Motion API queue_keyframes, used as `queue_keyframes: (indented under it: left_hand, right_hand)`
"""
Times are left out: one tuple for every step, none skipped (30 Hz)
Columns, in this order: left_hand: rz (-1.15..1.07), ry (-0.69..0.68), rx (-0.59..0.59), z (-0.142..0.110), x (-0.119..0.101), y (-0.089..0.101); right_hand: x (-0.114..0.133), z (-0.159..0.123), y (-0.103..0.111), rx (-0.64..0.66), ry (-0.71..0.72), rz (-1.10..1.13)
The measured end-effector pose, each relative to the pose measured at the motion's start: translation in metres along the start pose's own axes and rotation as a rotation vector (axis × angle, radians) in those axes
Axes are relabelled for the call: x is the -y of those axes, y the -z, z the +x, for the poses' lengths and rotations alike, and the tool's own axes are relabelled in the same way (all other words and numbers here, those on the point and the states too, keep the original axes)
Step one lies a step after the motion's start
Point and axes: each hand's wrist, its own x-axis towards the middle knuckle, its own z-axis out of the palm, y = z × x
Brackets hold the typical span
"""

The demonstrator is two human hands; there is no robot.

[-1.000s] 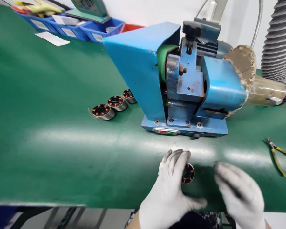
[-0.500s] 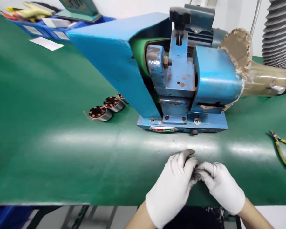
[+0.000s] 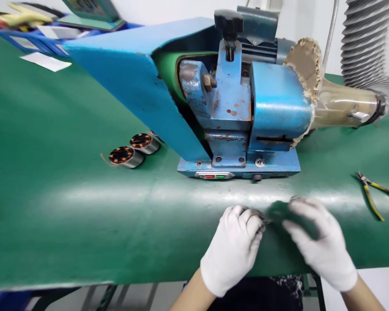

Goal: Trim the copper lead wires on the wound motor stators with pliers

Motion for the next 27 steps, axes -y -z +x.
queue_keyframes:
  left_hand:
    - [0.012,-0.004,-0.005,0.0,0.0,0.0]
    - [0.021,-0.004,-0.005,0.0,0.0,0.0]
    - [0.02,-0.001,0.002,0.0,0.0,0.001]
    - [0.001,0.009,0.01,-0.001,0.0,0.003]
    - [-0.037,0.03,0.023,-0.002,0.001,0.005]
    - [-0.081,0.063,0.036,-0.003,0.003,0.007]
    - [-0.116,0.101,0.047,-0.004,0.006,0.009]
    - [-0.133,0.137,0.053,-0.006,0.009,0.01]
    - [-0.13,0.166,0.057,-0.007,0.013,0.011]
    - [-0.114,0.187,0.059,-0.008,0.016,0.011]
    - [-0.098,0.196,0.054,-0.009,0.02,0.011]
    - [-0.099,0.2,0.046,-0.01,0.022,0.01]
    - [-0.125,0.208,0.033,-0.01,0.023,0.008]
    - [-0.176,0.226,0.014,-0.011,0.022,0.007]
    - [-0.245,0.254,-0.011,-0.012,0.02,0.007]
    - [-0.328,0.29,-0.041,-0.012,0.017,0.007]
    - [-0.418,0.33,-0.065,-0.013,0.013,0.008]
    - [-0.503,0.369,-0.089,-0.013,0.009,0.01]
    - [-0.576,0.399,-0.124,-0.012,0.005,0.012]
    - [-0.638,0.406,-0.16,-0.012,0.001,0.016]
    - [-0.699,0.384,-0.187,-0.011,-0.001,0.02]
    - [-0.759,0.338,-0.204,-0.011,-0.003,0.024]
    - [-0.814,0.281,-0.224,-0.011,-0.005,0.029]
    - [-0.847,0.228,-0.243,-0.011,-0.006,0.032]
    - [-0.842,0.197,-0.259,-0.012,-0.006,0.036]
    - [-0.787,0.193,-0.271,-0.014,-0.007,0.039]
    - [-0.688,0.199,-0.277,-0.016,-0.008,0.043]
  right_hand:
    - [0.003,-0.002,-0.005,0.076,0.175,-0.092]
    - [0.004,-0.004,-0.011,0.146,0.315,-0.162]
    - [0.005,-0.005,-0.018,0.186,0.408,-0.209]
    - [0.003,-0.006,-0.024,0.2,0.453,-0.235]
    - [0.001,-0.006,-0.029,0.201,0.463,-0.245]
    - [-0.002,-0.006,-0.034,0.197,0.447,-0.247]
    - [-0.005,-0.006,-0.038,0.197,0.419,-0.245]
    - [-0.008,-0.006,-0.04,0.194,0.393,-0.24]
    - [-0.01,-0.007,-0.042,0.192,0.375,-0.233]
    - [-0.012,-0.007,-0.043,0.194,0.366,-0.228]
    - [-0.012,-0.007,-0.043,0.194,0.358,-0.222]
    - [-0.011,-0.007,-0.042,0.191,0.347,-0.216]
    - [-0.008,-0.007,-0.041,0.182,0.333,-0.21]
    - [-0.005,-0.006,-0.039,0.171,0.314,-0.194]
    - [-0.001,-0.005,-0.036,0.163,0.289,-0.163]
    - [0.003,-0.003,-0.034,0.159,0.262,-0.114]
    - [0.008,-0.001,-0.031,0.158,0.234,-0.049]
    - [0.012,0.001,-0.028,0.16,0.203,0.027]
    - [0.016,0.004,-0.026,0.163,0.174,0.102]
    - [0.019,0.007,-0.023,0.173,0.146,0.166]
    - [0.022,0.01,-0.02,0.187,0.117,0.212]
    - [0.025,0.013,-0.018,0.204,0.09,0.246]
    - [0.027,0.015,-0.016,0.227,0.064,0.267]
    - [0.029,0.017,-0.014,0.25,0.04,0.282]
    - [0.031,0.018,-0.013,0.268,0.016,0.292]
    - [0.032,0.018,-0.012,0.278,-0.004,0.298]
    - [0.034,0.019,-0.011,0.279,-0.015,0.295]
